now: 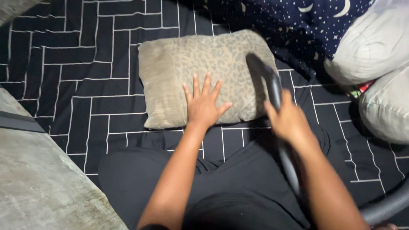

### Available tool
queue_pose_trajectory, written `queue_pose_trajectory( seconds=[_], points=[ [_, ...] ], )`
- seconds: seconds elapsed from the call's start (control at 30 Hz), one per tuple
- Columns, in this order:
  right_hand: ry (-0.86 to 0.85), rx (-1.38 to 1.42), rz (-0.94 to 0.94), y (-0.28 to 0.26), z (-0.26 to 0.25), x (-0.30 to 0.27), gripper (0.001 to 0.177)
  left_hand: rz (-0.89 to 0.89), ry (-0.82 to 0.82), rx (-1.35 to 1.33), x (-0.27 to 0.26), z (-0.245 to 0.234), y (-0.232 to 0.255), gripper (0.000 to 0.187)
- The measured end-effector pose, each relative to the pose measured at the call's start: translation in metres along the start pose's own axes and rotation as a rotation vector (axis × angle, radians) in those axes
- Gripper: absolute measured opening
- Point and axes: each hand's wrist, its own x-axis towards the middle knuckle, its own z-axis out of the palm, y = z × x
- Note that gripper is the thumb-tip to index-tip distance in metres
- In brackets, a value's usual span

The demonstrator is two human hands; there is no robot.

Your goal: The person sits on a bed and uses a vacuum cleaner hose to clean two pillows. They first vacuum a long white pillow with blue feather patterns, then switch to a square patterned pillow, moving the nozzle over the surfaces.

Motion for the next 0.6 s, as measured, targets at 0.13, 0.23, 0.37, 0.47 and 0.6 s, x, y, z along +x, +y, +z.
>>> queue_pose_trajectory(
  seconds=[0.13,0.23,0.37,0.47,0.6],
  points=[
    [0.031,0.007,-0.067,-0.032,0.003,0.099,0.06,-0.166,-0.08,0.003,-0.018,-0.034,0.006,0.105],
    [0.018,0.027,-0.124,-0.046,0.002,0.079,0.059,-0.304,-0.168,0.003,-0.023,-0.052,0.0,0.116],
    [-0.089,-0.036,-0.14,-0.046,0.002,-0.032,0.063,-0.285,-0.179,-0.031,-0.027,-0.047,-0.011,0.114],
    [-0.166,-0.104,-0.08,-0.046,-0.008,-0.055,0.063,-0.217,-0.084,-0.028,-0.028,-0.034,-0.017,0.106],
    [0.027,-0.101,-0.009,-0.057,-0.015,-0.019,0.06,-0.191,-0.063,-0.04,-0.032,-0.019,-0.024,0.099]
  ],
)
